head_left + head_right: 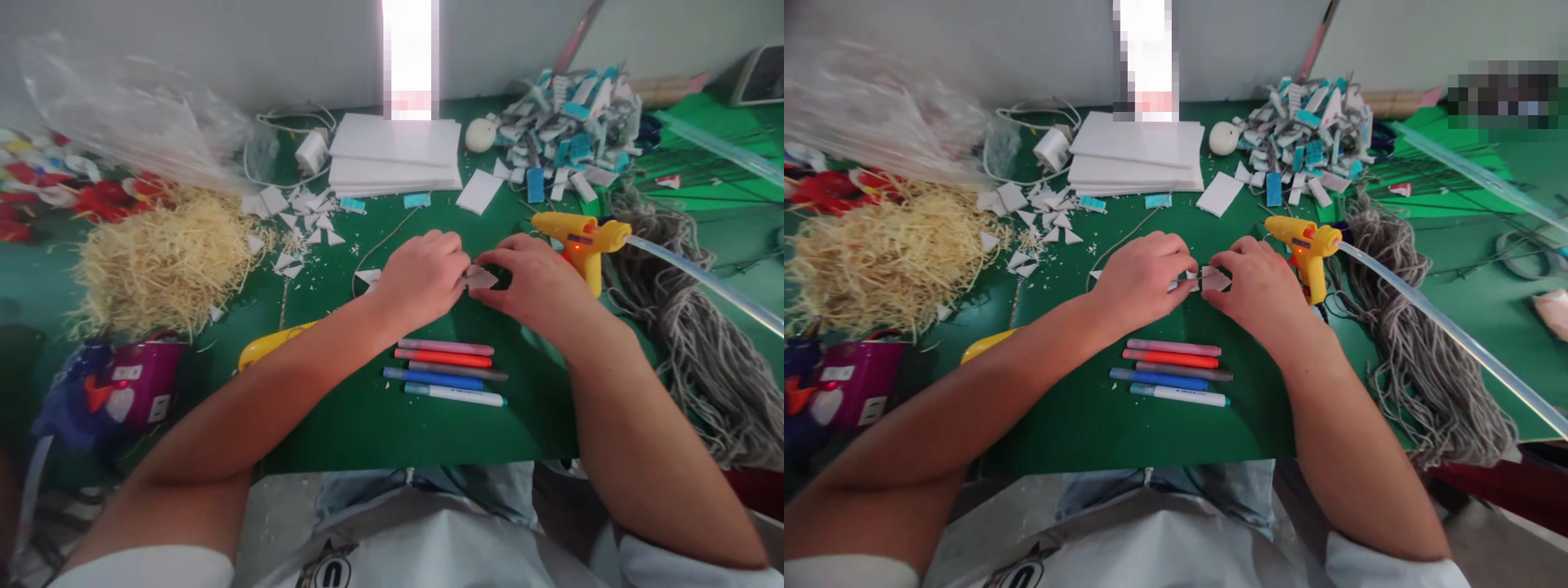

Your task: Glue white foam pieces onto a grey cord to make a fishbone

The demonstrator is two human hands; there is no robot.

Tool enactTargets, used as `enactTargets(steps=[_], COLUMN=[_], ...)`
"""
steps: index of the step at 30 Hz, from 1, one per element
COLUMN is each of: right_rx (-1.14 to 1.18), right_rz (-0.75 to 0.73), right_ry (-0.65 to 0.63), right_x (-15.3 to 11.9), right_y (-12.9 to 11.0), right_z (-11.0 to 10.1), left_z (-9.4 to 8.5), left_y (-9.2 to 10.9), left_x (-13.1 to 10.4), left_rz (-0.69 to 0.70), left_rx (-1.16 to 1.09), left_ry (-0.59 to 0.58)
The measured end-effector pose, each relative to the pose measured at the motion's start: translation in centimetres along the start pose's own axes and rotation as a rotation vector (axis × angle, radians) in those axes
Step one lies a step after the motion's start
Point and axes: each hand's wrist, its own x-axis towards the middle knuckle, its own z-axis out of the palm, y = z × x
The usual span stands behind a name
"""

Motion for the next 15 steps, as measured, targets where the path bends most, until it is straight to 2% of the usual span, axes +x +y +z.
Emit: enactTargets(steps=[5, 11, 15], right_rx=[-0.019, -0.057, -0.066], right_rz=[0.001, -0.002, -0.024], right_ry=[-0.065, -0.031, -0.033], right_x=[0.1, -0.3, -0.4], right_y=[-0.2, -0.4, -0.2], right_z=[-0.2, -0.1, 0.0], left_z=[1.0, 2.2, 2.6], left_y=[0.2, -0.4, -0.5], left_x=[1.0, 0.7, 0.5], left_rz=[-0.002, 0.102, 0.141], left_rx=[-0.008, -0.023, 0.002], left_ry=[-0.001, 0.076, 0.069])
